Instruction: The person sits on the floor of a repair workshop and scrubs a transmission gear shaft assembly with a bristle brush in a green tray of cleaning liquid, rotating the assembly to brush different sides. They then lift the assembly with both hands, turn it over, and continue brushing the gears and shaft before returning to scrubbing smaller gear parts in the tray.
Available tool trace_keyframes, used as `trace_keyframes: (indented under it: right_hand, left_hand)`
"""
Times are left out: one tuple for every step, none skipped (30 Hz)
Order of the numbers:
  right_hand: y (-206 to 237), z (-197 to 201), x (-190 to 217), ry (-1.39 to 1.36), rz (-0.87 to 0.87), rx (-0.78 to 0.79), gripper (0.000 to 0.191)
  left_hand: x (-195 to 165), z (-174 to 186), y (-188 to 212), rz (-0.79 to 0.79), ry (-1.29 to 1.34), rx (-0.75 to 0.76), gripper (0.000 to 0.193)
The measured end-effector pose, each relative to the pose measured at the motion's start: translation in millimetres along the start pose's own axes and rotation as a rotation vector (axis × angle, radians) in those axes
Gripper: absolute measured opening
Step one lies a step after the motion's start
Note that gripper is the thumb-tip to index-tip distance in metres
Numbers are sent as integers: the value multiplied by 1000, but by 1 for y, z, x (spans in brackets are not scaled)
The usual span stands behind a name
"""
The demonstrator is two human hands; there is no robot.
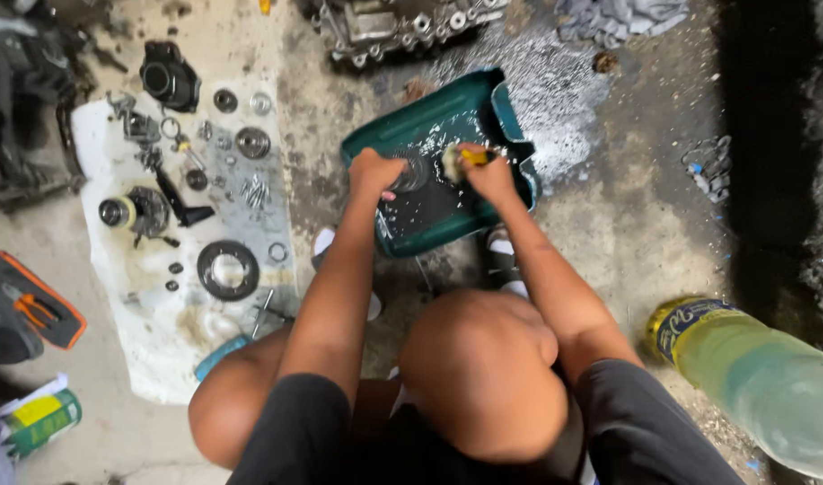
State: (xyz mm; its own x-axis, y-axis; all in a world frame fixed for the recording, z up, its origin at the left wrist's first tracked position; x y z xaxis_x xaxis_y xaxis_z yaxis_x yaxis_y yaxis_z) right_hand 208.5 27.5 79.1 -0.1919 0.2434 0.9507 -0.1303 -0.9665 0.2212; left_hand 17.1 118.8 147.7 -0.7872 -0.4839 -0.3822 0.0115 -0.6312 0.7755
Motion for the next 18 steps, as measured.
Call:
trace_keyframes:
  right_hand:
    - [0, 7, -2, -113, -7, 1, 26]
    - [-2, 13, -6, -75, 12, -10, 26]
    - [-1, 18, -8, -39, 31, -24, 25]
    - [1, 23, -10, -2, 38, -28, 25]
    - [2, 27, -13, 21, -4, -47, 25]
    - [6, 30, -17, 46, -54, -58, 25]
    - [11, 32, -21, 76, -102, -67, 26]
    - [16, 33, -20, 110, -39, -79, 24]
    - [20, 33, -19, 143, 33, -99, 22]
    - [24, 32, -18, 173, 106, -122, 21]
    - [28, 29, -21, 264, 104, -123, 22]
    - [31, 26, -24, 356, 97, -122, 23]
    - [33, 22, -28, 447, 86, -115, 24]
    - [33, 16, -34, 491, 38, -23, 21]
    - [32, 10, -39, 535, -6, 61, 20]
    - [31, 5, -43, 580, -43, 138, 19]
    - [27, 3, -44, 336, -58, 157, 20]
    - [21, -1, -42, 90, -80, 184, 21]
  left_hand:
    - [1, 1, 1, -2, 60, 14, 50]
    - [5, -1, -4, -30, 72, 65, 57]
    - [8, -3, -4, -57, 81, 116, 68]
    - [12, -7, -3, -71, 93, 173, 81]
    - [16, -7, -2, -106, 49, 145, 80]
    - [20, -8, 0, -129, 9, 120, 80]
    - [23, -10, 3, -153, -27, 95, 80]
    - [27, -12, 5, -188, -34, 81, 79]
    - [28, -13, 6, -234, -43, 63, 78]
    - [28, -13, 6, -283, -57, 44, 77]
    - [29, -13, 6, -281, -75, 13, 75]
    - [30, -11, 4, -275, -91, -14, 73]
    - [31, -10, 2, -263, -107, -38, 72]
    - [35, -9, 0, -210, -50, -27, 66]
    - [37, -7, -2, -165, 6, -18, 61]
    - [40, -6, -6, -130, 61, -14, 56]
    - [41, -4, -8, -152, 89, -38, 58]
    - [44, -2, -9, -163, 118, -58, 59]
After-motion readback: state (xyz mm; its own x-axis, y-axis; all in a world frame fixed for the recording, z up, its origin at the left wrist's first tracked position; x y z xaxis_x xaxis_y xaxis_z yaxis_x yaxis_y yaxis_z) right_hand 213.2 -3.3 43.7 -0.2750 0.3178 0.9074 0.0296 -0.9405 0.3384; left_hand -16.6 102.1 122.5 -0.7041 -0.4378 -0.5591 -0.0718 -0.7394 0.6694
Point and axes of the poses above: each hand's wrist, its own y-axis away from the middle knuckle, its own z-axis out of the back of the hand, x = y × z, the point moved 4 cm from there along -y, towards the middle knuckle, and after that the axes turned 9 degrees about x, right-handed, at the moved point
